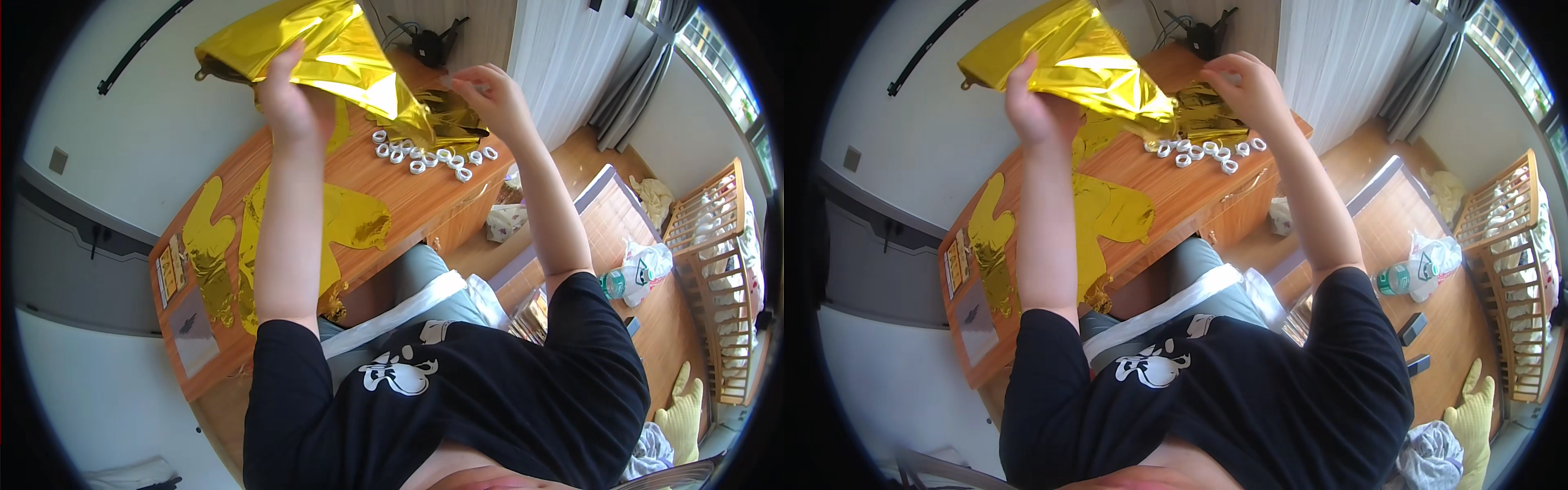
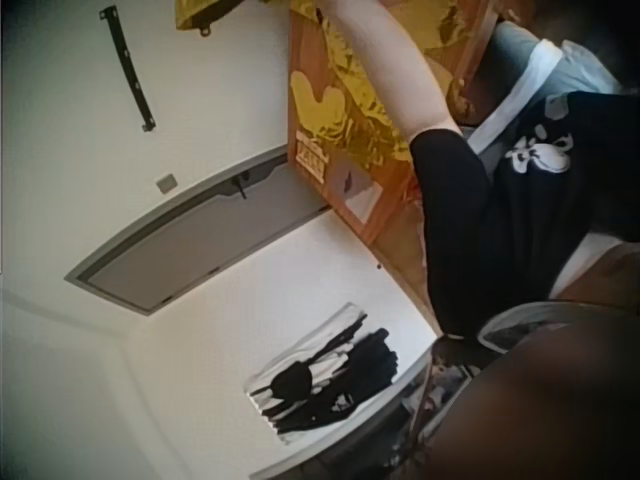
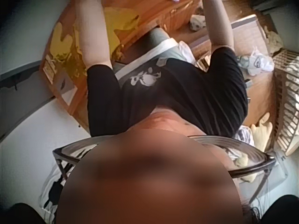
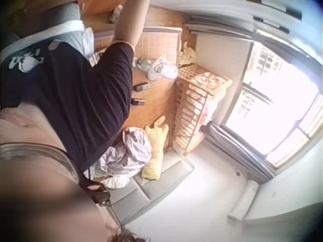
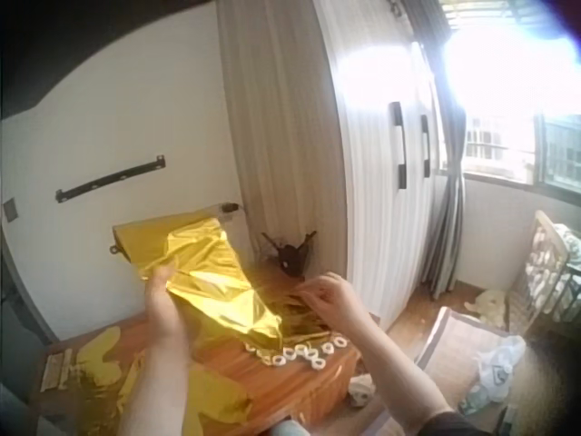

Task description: Folding gold foil balloons into compact squares at a table.

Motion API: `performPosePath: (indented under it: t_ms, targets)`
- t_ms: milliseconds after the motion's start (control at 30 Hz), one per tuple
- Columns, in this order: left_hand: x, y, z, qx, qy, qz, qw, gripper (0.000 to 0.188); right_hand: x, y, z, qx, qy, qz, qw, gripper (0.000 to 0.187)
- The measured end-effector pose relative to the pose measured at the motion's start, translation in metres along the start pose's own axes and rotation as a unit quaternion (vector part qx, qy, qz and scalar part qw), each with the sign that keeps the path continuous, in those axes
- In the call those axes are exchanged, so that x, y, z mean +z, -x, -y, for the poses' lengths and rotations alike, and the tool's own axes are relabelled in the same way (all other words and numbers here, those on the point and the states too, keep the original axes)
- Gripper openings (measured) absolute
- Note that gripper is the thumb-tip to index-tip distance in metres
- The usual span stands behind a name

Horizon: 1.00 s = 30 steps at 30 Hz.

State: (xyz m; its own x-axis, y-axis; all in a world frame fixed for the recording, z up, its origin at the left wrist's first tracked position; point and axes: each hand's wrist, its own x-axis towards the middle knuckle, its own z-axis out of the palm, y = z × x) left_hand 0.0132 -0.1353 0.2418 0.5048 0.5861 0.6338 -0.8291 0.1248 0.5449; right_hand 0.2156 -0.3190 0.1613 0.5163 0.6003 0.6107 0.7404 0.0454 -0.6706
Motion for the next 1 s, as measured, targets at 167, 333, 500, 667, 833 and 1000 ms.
performPosePath:
  t_ms: [167, 333, 500, 667, 833, 1000]
  targets:
    - [-0.027, 0.046, -0.044, -0.022, -0.053, -0.039, 0.998, 0.051, 0.008, 0.001, -0.124, 0.136, 0.306, 0.149, 0.930, 0.057]
    - [-0.065, 0.106, -0.081, -0.071, -0.053, -0.135, 0.987, 0.057, 0.032, 0.013, -0.174, 0.150, 0.371, 0.138, 0.906, 0.049]
    - [-0.092, 0.145, -0.109, -0.072, -0.026, -0.132, 0.988, 0.056, 0.055, -0.009, -0.188, 0.161, 0.324, 0.071, 0.930, 0.023]
    - [-0.098, 0.149, -0.105, -0.076, -0.015, -0.193, 0.978, 0.053, 0.073, -0.027, -0.186, 0.157, 0.144, -0.080, 0.974, 0.030]
    - [-0.099, 0.148, -0.080, -0.008, -0.148, -0.186, 0.971, 0.039, 0.087, -0.029, -0.168, 0.140, 0.143, -0.159, 0.967, 0.041]
    - [-0.079, 0.155, -0.080, 0.022, -0.301, -0.171, 0.938, 0.037, 0.111, 0.009, -0.015, 0.095, -0.091, 0.158, 0.979, 0.048]
